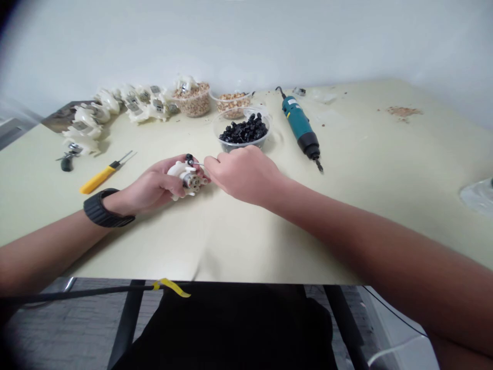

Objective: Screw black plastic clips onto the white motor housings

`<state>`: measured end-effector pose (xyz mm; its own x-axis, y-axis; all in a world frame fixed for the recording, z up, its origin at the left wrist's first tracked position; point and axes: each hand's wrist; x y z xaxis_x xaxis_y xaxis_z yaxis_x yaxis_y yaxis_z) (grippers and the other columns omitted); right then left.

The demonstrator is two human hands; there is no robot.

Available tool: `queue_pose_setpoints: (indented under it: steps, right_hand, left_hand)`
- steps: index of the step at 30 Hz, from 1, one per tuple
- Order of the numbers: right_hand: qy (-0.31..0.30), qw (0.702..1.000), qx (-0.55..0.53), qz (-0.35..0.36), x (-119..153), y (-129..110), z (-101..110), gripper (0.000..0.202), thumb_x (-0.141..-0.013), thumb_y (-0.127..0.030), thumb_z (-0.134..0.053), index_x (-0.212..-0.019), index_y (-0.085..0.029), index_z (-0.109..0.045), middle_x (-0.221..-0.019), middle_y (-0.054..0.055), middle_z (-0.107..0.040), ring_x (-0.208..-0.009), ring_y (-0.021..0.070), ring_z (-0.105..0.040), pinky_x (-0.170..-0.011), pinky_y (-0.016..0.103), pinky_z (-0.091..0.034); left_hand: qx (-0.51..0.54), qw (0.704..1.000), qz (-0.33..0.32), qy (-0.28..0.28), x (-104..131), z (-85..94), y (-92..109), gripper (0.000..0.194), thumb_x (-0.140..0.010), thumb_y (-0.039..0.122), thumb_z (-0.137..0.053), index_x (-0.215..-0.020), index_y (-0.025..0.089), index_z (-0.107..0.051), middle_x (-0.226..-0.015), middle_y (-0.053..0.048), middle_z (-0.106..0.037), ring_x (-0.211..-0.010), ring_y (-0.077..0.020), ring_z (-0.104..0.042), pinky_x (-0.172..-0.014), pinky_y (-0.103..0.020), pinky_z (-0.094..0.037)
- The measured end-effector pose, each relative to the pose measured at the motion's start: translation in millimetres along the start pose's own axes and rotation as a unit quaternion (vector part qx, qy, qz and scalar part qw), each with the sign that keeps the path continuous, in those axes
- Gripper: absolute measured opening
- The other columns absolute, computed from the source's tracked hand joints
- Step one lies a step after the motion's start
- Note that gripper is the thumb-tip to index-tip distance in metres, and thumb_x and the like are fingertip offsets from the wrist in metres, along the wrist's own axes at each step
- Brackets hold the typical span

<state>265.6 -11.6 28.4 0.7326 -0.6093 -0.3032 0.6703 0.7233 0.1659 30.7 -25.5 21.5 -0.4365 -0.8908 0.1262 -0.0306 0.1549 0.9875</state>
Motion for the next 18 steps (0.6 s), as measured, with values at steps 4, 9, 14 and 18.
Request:
queue_pose_setpoints:
  steps: [4,9,14,18]
  right_hand:
    - [0.002,1.000,-0.010,-0.007,-2.8,-5.7,2.2,0.036,-0.111,-0.027,-0.041,-0.100,-0.015,-0.073,-0.071,0.006,-0.061,-0.061,0.0165,-0.040,-0.061,0.036,-0.016]
    - [0.029,0.987,-0.152,-0.050,-3.2,-3.9,-5.7,0.033,-0.109,-0.032,-0.049,-0.083,-0.018,-0.064,-0.062,0.000,-0.044,-0.058,0.0132,-0.027,-0.060,0.034,-0.018]
    - [0.046,0.939,-0.336,-0.064,-5.7,-2.1,-3.7,0.037,-0.104,-0.023,-0.055,-0.068,-0.019,-0.048,-0.059,-0.004,-0.039,-0.058,0.0102,-0.033,-0.063,0.033,-0.024]
    - [-0.024,0.876,-0.463,-0.135,-8.1,-3.0,-1.3,0.044,-0.105,-0.025,-0.056,-0.063,-0.020,-0.043,-0.060,-0.006,-0.032,-0.057,0.0093,-0.030,-0.059,0.032,-0.023]
  left_hand:
    - [-0.034,0.999,-0.006,0.010,4.3,-0.7,-1.5,0.037,-0.058,0.004,-0.071,-0.091,0.019,-0.060,-0.081,0.000,-0.062,-0.070,-0.0134,-0.053,-0.057,-0.029,-0.039]
    - [-0.084,0.996,-0.002,0.022,6.9,1.7,-3.0,0.042,-0.061,0.010,-0.073,-0.100,0.019,-0.062,-0.085,-0.001,-0.064,-0.071,-0.0139,-0.054,-0.058,-0.029,-0.041]
    - [-0.126,0.992,-0.014,0.024,7.4,1.1,-1.1,0.042,-0.062,0.012,-0.072,-0.102,0.019,-0.060,-0.081,0.000,-0.064,-0.066,-0.0129,-0.052,-0.054,-0.028,-0.040]
    - [-0.160,0.986,-0.022,0.031,10.4,-3.8,4.7,0.039,-0.065,0.013,-0.070,-0.102,0.019,-0.058,-0.079,0.001,-0.063,-0.064,-0.0125,-0.052,-0.051,-0.027,-0.039]
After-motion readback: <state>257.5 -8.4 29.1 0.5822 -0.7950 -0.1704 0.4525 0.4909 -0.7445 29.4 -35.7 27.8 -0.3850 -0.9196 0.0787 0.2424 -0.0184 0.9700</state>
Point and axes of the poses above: each hand's wrist, its own x-axis away from the middle knuckle, its own z-axis out of the back of the hand, y = z × x
